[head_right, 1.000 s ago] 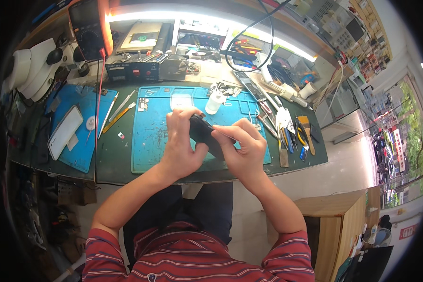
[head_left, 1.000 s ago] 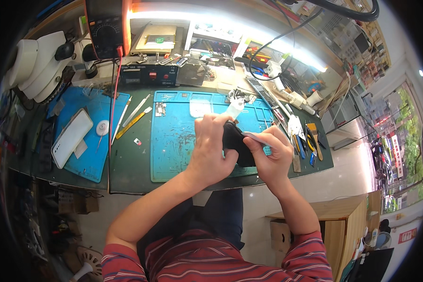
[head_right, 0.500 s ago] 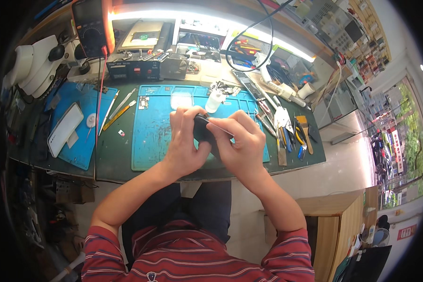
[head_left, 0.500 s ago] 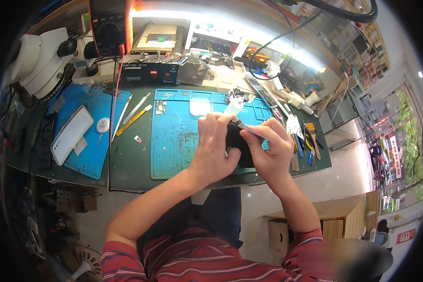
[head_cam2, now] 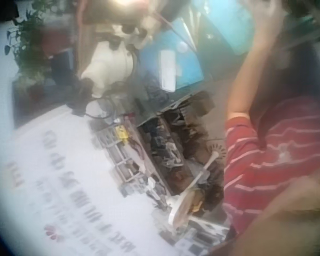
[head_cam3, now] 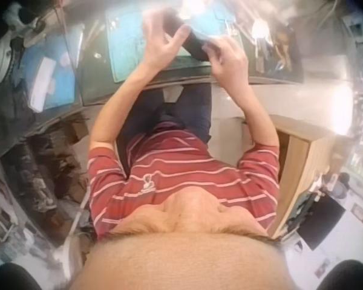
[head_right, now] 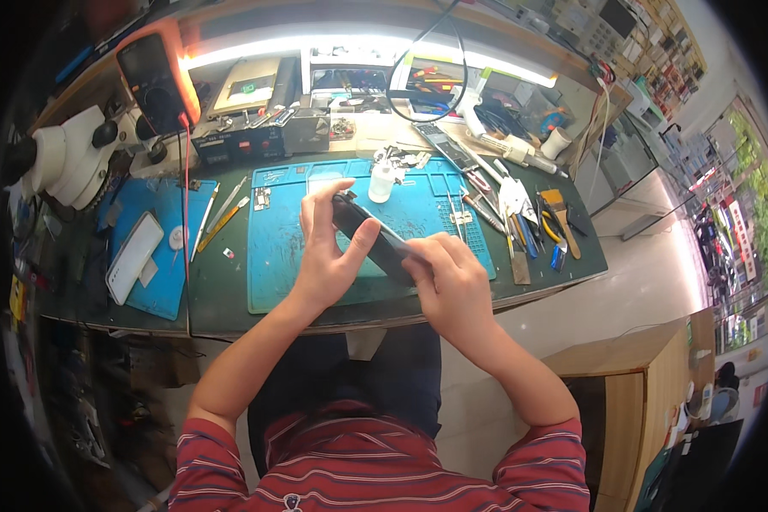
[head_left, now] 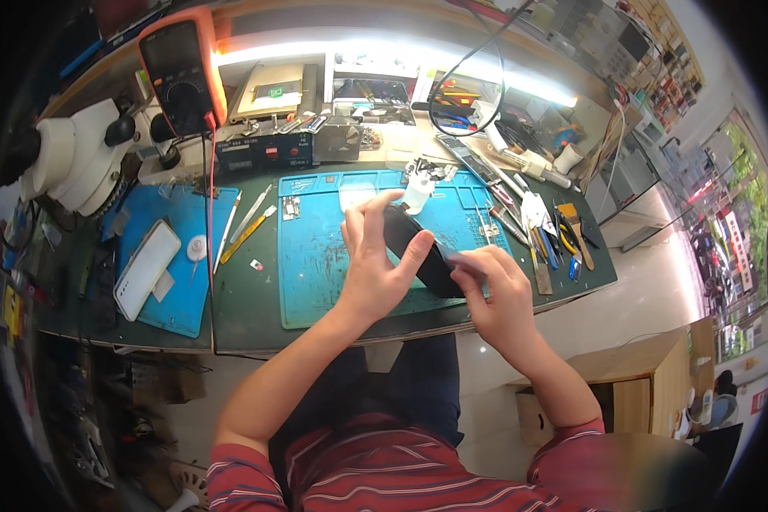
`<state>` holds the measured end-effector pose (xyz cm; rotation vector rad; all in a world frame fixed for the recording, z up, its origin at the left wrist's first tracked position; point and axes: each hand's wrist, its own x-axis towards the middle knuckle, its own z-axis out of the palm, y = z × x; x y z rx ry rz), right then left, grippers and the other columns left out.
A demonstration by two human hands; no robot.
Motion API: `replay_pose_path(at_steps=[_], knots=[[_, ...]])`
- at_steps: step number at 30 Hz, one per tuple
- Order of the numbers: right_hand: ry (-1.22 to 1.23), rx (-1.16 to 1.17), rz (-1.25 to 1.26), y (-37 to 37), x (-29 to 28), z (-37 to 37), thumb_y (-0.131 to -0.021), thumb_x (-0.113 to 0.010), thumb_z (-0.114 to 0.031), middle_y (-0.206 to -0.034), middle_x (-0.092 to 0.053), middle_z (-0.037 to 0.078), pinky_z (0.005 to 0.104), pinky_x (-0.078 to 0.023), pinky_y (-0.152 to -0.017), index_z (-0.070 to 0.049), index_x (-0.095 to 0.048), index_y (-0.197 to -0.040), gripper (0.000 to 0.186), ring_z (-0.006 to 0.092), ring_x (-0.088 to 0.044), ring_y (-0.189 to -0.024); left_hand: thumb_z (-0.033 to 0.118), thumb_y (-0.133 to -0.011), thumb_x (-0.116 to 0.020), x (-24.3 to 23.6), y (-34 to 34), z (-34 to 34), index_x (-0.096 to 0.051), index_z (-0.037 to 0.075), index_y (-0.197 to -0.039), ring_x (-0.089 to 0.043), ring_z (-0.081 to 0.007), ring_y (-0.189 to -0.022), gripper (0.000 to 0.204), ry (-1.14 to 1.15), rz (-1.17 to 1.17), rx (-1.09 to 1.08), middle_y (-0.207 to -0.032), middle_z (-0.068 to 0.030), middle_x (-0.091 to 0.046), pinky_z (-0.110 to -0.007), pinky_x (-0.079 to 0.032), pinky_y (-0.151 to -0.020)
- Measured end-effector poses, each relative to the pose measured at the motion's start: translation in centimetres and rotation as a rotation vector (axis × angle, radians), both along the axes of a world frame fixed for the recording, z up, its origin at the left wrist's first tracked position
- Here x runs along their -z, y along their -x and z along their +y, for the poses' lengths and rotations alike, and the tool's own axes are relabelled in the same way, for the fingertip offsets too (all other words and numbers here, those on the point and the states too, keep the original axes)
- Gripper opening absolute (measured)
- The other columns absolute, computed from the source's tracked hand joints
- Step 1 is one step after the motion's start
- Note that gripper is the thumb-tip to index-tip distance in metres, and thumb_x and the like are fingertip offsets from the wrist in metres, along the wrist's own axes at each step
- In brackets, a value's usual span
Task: The person disassembles a smartphone, removes the battery and internal components, cleans the back cover with a brush, and reassembles the device using tweezers and a screwdriver. The process includes detaching connectors, peeling off adhesive, and securing the back cover.
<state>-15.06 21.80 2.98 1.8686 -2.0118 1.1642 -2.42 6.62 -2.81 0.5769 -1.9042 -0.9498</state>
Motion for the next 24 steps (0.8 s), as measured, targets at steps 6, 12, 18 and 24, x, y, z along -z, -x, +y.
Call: replay_pose_path(at_steps=[6,12,18,24], knots=[[0.059,-0.012,0.073,-0.7,0.1,0.3,-0.084,-0.079,0.000,-0.088,-0.067,0.008,0.0411,-0.054,-0.069,-0.007,-0.071,-0.096,0.016,0.0300,-0.066,-0.081,0.020,-0.098,-0.080,-0.8,-0.6,0.7,-0.018,0.020,-0.170,-0.054,-0.0256,-0.128,0.095,-0.499,0.232,0.265,-0.139,-0.0153,-0.042,-0.043,-0.052,-0.108],[0.005,-0.057,-0.039,-0.8,-0.2,1.1,-0.087,-0.078,-0.006,-0.087,-0.068,0.008,0.0406,-0.054,-0.070,-0.008,-0.073,-0.097,0.012,0.0293,-0.067,-0.081,0.006,-0.103,-0.068,-2.3,-1.7,0.9,0.002,0.020,-0.172,-0.057,-0.0350,-0.141,0.099,-0.756,0.186,0.417,-0.166,-0.0227,-0.026,-0.044,-0.049,-0.113],[-0.051,0.052,-0.395,1.4,-1.3,1.8,-0.093,-0.079,-0.018,-0.090,-0.072,0.009,0.0393,-0.056,-0.075,-0.007,-0.072,-0.122,0.032,0.0285,-0.069,-0.081,0.013,-0.103,-0.068,-1.4,-2.1,-1.1,-0.005,0.010,-0.171,-0.049,-0.0294,-0.147,0.092,-0.788,0.144,0.471,-0.174,-0.0119,-0.026,-0.047,-0.045,-0.118],[0.059,0.416,0.219,6.0,1.1,-0.5,-0.094,-0.080,-0.032,-0.129,-0.067,0.020,0.0462,-0.053,-0.096,0.000,-0.055,-0.147,0.066,0.0359,-0.066,-0.112,0.020,-0.095,-0.080,-1.6,-3.6,-5.2,-0.008,0.018,-0.173,-0.049,-0.0265,-0.144,0.106,-0.870,0.275,0.805,-0.168,-0.0081,-0.036,-0.049,-0.045,-0.119]])
